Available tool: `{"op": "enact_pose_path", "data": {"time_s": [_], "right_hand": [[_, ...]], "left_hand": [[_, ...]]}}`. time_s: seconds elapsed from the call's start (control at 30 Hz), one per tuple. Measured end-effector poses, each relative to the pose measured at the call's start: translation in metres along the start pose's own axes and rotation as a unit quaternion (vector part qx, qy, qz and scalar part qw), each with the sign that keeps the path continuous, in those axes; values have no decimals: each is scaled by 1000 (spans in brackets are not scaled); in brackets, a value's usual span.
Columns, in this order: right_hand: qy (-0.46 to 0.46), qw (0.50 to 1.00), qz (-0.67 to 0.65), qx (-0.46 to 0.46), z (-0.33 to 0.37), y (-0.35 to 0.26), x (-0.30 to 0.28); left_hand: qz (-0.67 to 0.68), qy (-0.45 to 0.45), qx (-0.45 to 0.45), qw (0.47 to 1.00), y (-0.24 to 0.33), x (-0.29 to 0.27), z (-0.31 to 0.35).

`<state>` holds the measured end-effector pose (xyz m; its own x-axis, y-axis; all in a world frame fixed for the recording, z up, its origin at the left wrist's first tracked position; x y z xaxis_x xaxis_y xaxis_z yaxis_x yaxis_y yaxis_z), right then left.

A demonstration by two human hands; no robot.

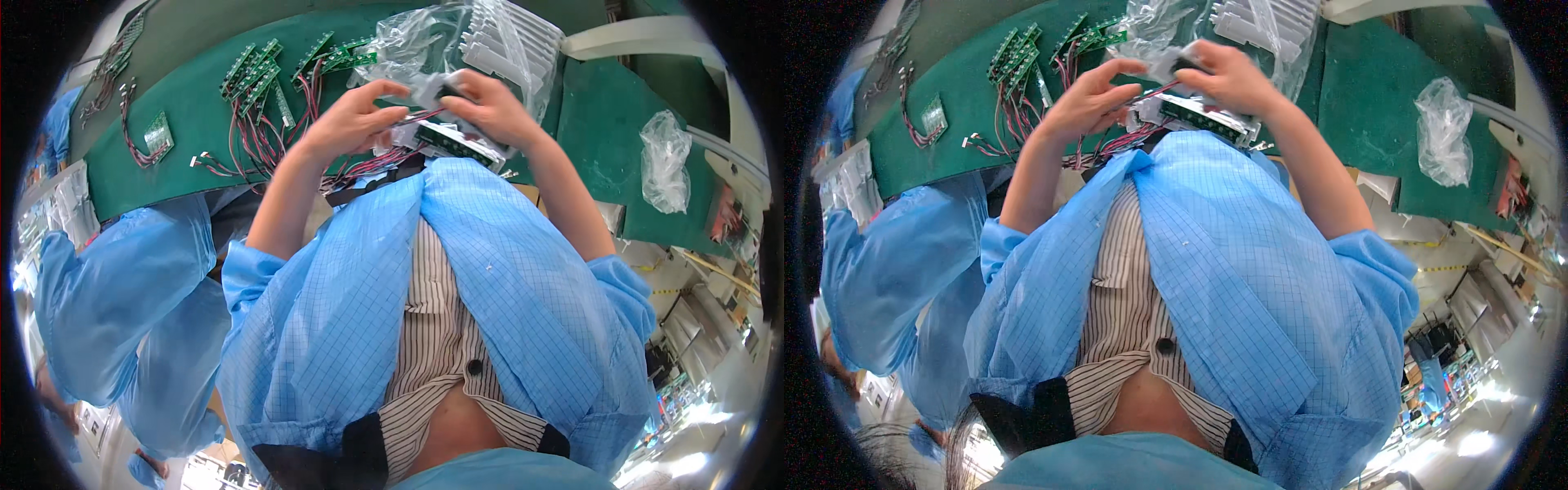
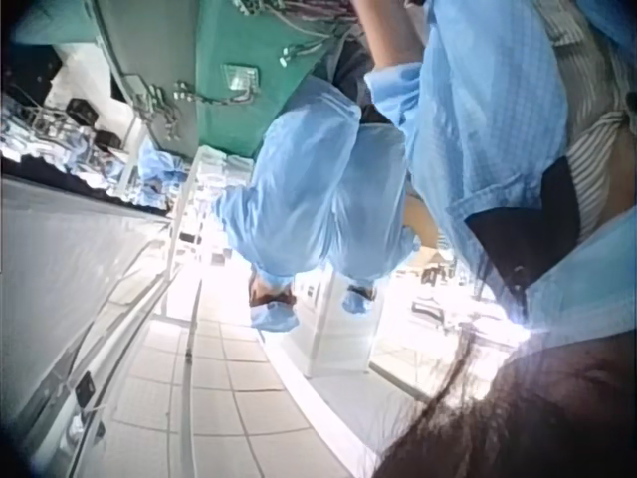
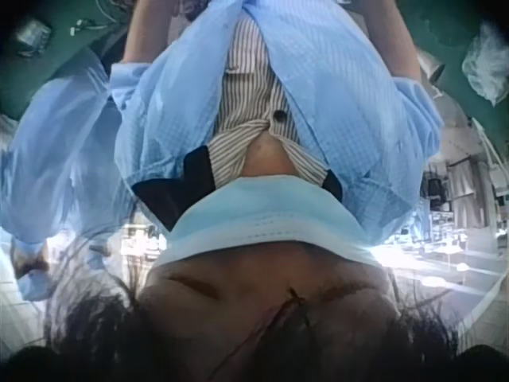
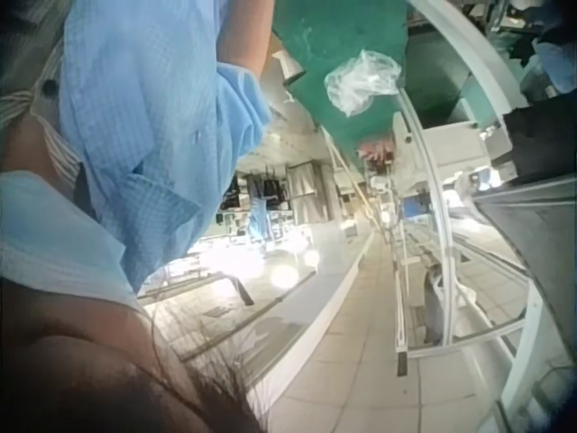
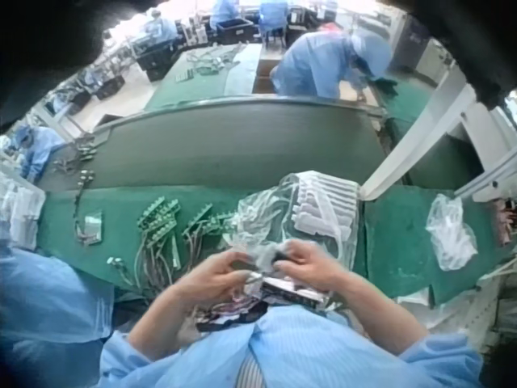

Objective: Packaging printed circuit boards into individual plastic protective sleeves.

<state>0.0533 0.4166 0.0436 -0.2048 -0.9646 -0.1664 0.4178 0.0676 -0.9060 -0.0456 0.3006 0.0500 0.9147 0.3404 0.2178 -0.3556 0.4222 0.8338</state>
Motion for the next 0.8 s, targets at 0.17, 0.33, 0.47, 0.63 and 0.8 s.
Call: {"op": "enact_pose_path", "data": {"time_s": [0.17,0.33,0.47,0.63,0.8], "right_hand": [[186,982,13,7,30,-3,-94],[45,998,-41,-27,36,-19,-39],[-33,937,317,-144,29,-18,21],[-48,968,221,-108,16,-28,19],[36,983,168,62,-23,43,-48]], "left_hand": [[-124,198,60,970,78,-120,83],[-366,236,-25,900,53,-198,122],[-638,203,-170,723,14,-189,96],[-474,186,7,861,-13,-183,41],[-478,390,134,776,-21,-194,-25]]}}
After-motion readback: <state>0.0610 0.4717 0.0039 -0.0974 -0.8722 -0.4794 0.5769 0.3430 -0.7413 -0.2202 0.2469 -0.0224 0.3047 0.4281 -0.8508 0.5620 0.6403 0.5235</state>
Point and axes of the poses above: each hand's wrist, its own z-axis away from the middle knuckle, its own x-axis out of the palm, y = z × x, the point moved 9 cm from there along -z, towards the middle knuckle, and after that the axes turned 6 degrees about z, right-handed, at the moved point
